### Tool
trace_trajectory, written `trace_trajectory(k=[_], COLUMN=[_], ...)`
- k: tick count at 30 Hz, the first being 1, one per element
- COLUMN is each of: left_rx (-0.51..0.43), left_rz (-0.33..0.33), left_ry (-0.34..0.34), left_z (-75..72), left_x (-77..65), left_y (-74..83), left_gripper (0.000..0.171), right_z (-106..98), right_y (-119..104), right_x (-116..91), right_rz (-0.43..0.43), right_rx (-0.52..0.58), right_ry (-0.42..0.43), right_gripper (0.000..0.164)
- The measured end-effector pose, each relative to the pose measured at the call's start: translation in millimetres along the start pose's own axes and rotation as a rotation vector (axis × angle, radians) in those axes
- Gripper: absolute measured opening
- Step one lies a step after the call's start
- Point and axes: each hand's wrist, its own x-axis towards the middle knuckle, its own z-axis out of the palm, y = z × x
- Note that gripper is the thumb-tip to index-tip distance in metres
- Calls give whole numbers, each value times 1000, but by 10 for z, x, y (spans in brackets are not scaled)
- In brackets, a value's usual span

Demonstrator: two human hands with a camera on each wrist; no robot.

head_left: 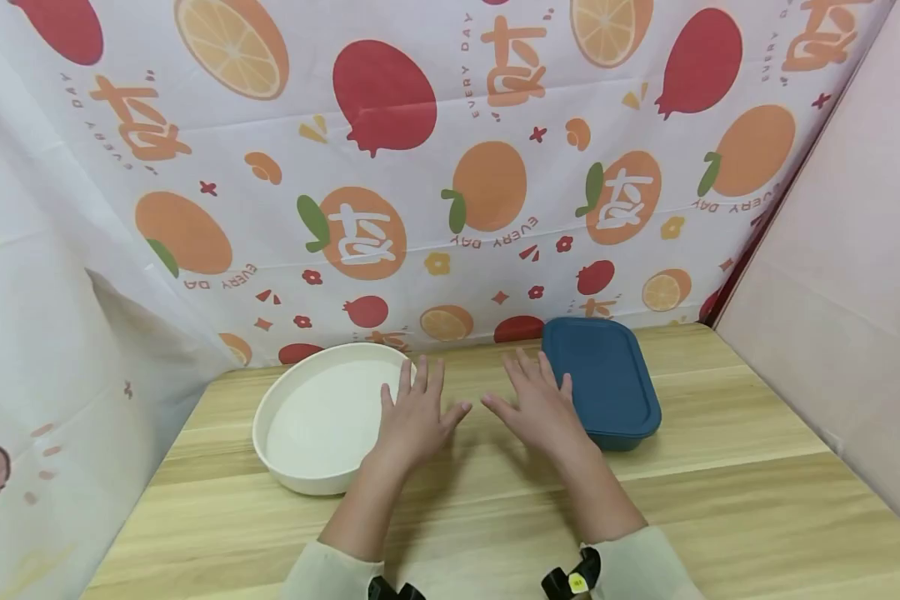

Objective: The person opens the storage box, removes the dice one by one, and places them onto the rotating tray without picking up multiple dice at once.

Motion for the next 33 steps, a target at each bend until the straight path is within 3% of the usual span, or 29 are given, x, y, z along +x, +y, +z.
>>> trace_trajectory(k=[9,14,24,29,33], left_rx=[-54,-101,-158,-161,-142], left_rz=[93,131,109,123,145], left_ry=[75,98,7,-25,-36], left_z=[104,115,106,137,171], left_x=[20,20,-68,-70,-57], left_y=[164,213,247,250,244], left_gripper=[77,73,70,64,59], right_z=[-201,-322,-326,-280,-224], right_y=[202,238,328,296,256], right_x=[-188,-222,-261,-260,-254], right_rz=[-59,-69,-23,14,-19], right_rx=[-10,0,-36,-38,-53], right_ry=[-10,-58,-228,-241,-237], right_gripper=[77,76,74,77,75])
